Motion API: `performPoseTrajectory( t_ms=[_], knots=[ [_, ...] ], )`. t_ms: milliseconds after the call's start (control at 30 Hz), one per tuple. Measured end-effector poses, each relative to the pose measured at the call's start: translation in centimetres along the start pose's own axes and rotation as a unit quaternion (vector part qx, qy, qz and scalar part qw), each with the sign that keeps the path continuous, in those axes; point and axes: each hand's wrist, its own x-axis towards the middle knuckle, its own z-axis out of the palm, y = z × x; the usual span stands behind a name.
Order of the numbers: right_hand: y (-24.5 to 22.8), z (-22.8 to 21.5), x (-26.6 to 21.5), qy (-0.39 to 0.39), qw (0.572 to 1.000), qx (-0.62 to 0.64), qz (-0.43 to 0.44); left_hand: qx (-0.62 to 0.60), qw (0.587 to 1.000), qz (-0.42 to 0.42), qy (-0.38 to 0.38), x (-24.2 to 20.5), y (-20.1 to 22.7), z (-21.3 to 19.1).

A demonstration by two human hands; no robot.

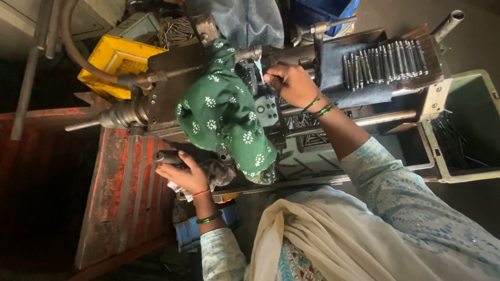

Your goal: The person operates a manual metal forming machine, repeatedly inserting small metal rods into the machine, pulling a lever to activate the forming process, and then removing the finished metal pieces. The person places the finished pieces into a collection bin.

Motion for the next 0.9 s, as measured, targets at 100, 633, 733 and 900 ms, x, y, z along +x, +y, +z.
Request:
performPoseTrajectory(
  t_ms=[100, 633, 733, 900],
  knots=[
    [-0.1, -0.1, -0.1, 0.003, 1.000, 0.004, -0.009, -0.001, 1.000, -0.005, -0.001, 0.1, 0.3, -0.1],
    [3.1, 3.3, -1.8, 0.105, 0.981, 0.160, -0.010, 0.009, 1.000, 0.021, 0.001, 0.2, 0.3, -0.2],
    [3.6, 3.6, -2.1, 0.115, 0.982, 0.146, -0.027, 0.009, 1.000, -0.007, -0.008, 0.1, 0.2, -0.2],
    [3.5, 3.4, -1.9, 0.106, 0.985, 0.119, -0.063, 0.017, 1.000, 0.015, 0.011, 0.0, 0.1, 0.0]
  ],
)
